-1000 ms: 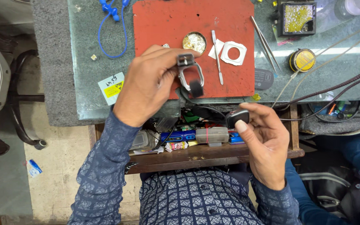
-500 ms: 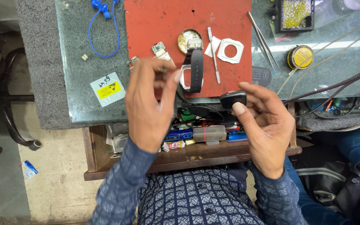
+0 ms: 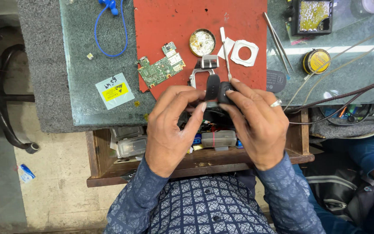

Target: The person uses tweezers to place a small white component onto the smartwatch body, then attaches the watch band and snaps the case halves together. The person rotates the assembled watch to check the fit and alignment.

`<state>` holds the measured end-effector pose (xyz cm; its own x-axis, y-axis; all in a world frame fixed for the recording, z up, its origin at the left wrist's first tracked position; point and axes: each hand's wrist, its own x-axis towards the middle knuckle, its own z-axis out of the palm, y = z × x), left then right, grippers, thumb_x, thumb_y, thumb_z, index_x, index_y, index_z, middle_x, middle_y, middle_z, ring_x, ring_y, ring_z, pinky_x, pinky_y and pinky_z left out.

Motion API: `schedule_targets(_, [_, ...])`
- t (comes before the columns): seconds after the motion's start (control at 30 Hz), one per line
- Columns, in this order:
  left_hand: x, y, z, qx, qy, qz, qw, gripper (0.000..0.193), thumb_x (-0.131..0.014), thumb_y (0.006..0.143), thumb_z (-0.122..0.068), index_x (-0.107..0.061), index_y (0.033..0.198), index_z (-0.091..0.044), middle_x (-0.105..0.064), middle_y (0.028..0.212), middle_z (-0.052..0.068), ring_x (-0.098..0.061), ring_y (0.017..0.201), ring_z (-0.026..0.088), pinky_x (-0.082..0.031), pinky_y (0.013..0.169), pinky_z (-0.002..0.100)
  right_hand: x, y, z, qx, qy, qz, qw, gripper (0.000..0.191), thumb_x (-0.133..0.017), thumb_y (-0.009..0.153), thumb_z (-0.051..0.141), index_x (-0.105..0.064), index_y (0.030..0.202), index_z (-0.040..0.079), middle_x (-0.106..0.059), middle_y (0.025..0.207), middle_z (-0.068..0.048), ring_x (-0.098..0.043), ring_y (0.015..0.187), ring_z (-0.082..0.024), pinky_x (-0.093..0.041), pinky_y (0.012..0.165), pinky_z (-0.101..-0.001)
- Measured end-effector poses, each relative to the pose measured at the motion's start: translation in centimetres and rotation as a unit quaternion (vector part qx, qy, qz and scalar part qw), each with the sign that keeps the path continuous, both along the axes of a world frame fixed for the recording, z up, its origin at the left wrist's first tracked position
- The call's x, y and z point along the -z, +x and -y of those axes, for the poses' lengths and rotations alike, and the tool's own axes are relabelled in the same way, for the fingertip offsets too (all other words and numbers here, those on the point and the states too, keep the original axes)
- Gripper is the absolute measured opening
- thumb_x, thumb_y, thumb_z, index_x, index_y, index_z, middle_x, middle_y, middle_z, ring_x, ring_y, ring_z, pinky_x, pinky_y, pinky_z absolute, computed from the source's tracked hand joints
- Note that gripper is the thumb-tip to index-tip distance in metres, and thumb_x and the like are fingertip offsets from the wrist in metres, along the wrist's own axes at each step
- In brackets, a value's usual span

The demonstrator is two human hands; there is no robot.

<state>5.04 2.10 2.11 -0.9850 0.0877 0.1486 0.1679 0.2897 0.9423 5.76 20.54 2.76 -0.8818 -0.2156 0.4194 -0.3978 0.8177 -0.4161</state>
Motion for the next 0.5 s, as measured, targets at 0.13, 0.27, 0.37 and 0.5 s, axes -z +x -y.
schedule_targets(0.13, [0.2,0.1,0.3,-0.002,-0.021,-0.045,0.999,0.017,-0.072,0.095,0.0,-0.069,0.112,-0.003,-0.069,0.111,0.009,-0.073,0.099,0.023,-0.058,0.087,0.033,-0.7,-0.2,-0.6,-0.02,-0.019,0.056,0.998,0.034,-0.084,0.085,0.005,-0.07,0.115,0.001,-0.069,0.131,-0.014,-0.067,0.108,-0.031,-0.054,0.094,-0.0396])
schedule_targets(0.27, [0.3,0.2,0.3,-0.011,-0.014,-0.043,0.999,0.018,-0.072,0.094,0.001,-0.069,0.111,-0.004,-0.071,0.111,0.009,-0.074,0.101,0.022,-0.059,0.088,0.032,-1.0,-0.8,-1.2,-0.04,-0.024,0.077,0.996,0.033,-0.082,0.087,0.002,-0.069,0.117,0.002,-0.069,0.13,-0.012,-0.066,0.114,-0.032,-0.053,0.098,-0.0404])
schedule_targets(0.37, [0.4,0.3,0.5,-0.014,-0.009,-0.046,0.999,0.021,-0.072,0.093,0.003,-0.071,0.111,-0.006,-0.072,0.112,0.008,-0.074,0.103,0.021,-0.059,0.089,0.032,-1.1,-1.2,-1.3,-0.038,-0.038,0.093,0.994,0.034,-0.085,0.083,0.004,-0.069,0.114,0.002,-0.07,0.124,-0.013,-0.067,0.113,-0.032,-0.054,0.095,-0.0398])
schedule_targets(0.5, [0.8,0.5,0.7,-0.012,-0.005,-0.045,0.999,0.025,-0.071,0.092,0.006,-0.073,0.112,-0.008,-0.071,0.111,0.006,-0.074,0.102,0.02,-0.06,0.087,0.031,-1.4,-1.3,-1.3,-0.04,-0.111,0.108,0.987,0.036,-0.086,0.085,0.005,-0.068,0.115,0.003,-0.068,0.124,-0.012,-0.069,0.116,-0.027,-0.058,0.097,-0.0358])
